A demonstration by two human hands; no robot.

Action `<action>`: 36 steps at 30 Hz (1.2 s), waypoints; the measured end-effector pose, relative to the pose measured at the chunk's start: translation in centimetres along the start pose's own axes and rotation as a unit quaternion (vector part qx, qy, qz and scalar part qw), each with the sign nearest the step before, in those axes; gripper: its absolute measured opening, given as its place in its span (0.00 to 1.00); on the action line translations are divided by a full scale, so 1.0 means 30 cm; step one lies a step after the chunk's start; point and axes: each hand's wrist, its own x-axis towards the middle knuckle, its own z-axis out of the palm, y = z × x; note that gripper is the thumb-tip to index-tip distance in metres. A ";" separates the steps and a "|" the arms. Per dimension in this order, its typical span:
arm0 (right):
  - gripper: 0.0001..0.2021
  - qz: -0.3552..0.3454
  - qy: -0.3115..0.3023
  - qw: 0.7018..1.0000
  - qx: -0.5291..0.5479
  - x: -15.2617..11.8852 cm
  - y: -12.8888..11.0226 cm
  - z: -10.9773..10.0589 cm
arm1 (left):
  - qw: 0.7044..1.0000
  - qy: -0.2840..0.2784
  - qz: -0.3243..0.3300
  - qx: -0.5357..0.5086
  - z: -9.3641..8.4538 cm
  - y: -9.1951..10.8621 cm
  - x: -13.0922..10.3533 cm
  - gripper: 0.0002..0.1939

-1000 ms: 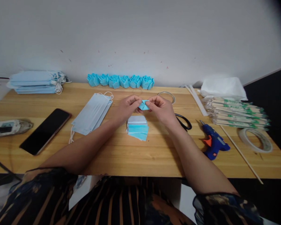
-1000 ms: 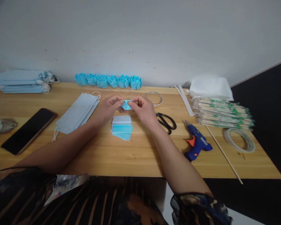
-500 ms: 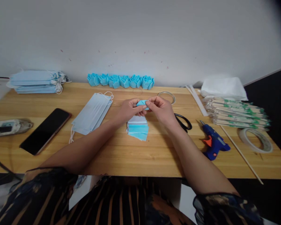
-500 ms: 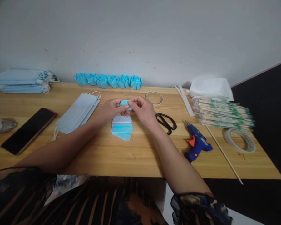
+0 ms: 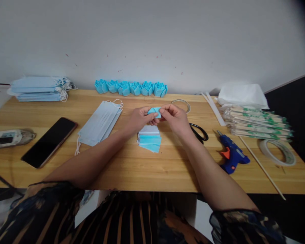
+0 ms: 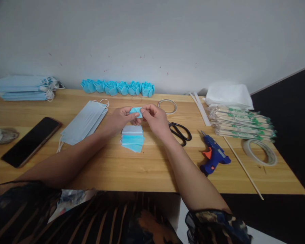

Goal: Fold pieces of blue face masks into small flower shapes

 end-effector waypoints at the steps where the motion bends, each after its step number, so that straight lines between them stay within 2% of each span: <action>1: 0.18 0.001 0.001 1.000 0.001 0.000 0.000 0.000 | 1.000 -0.001 0.002 0.001 0.000 0.001 -0.001 0.08; 8: 0.16 0.004 0.005 1.000 -0.004 -0.004 0.002 0.005 | 1.000 0.012 -0.001 -0.008 0.009 -0.007 0.006 0.06; 16: 0.10 -0.032 0.035 0.998 -0.041 -0.011 0.029 0.021 | 1.000 0.023 0.013 -0.004 0.014 -0.005 0.003 0.07; 25: 0.08 -0.042 0.062 0.994 -0.081 -0.012 0.022 0.019 | 0.988 0.145 0.056 0.019 0.003 0.003 -0.001 0.09; 30: 0.08 -0.039 0.074 0.993 -0.082 -0.011 0.027 0.020 | 0.983 0.141 0.081 0.080 0.001 -0.003 -0.009 0.11; 36: 0.08 -0.037 0.064 0.993 -0.086 -0.014 0.030 0.026 | 0.985 0.136 0.075 0.073 0.011 -0.004 -0.010 0.11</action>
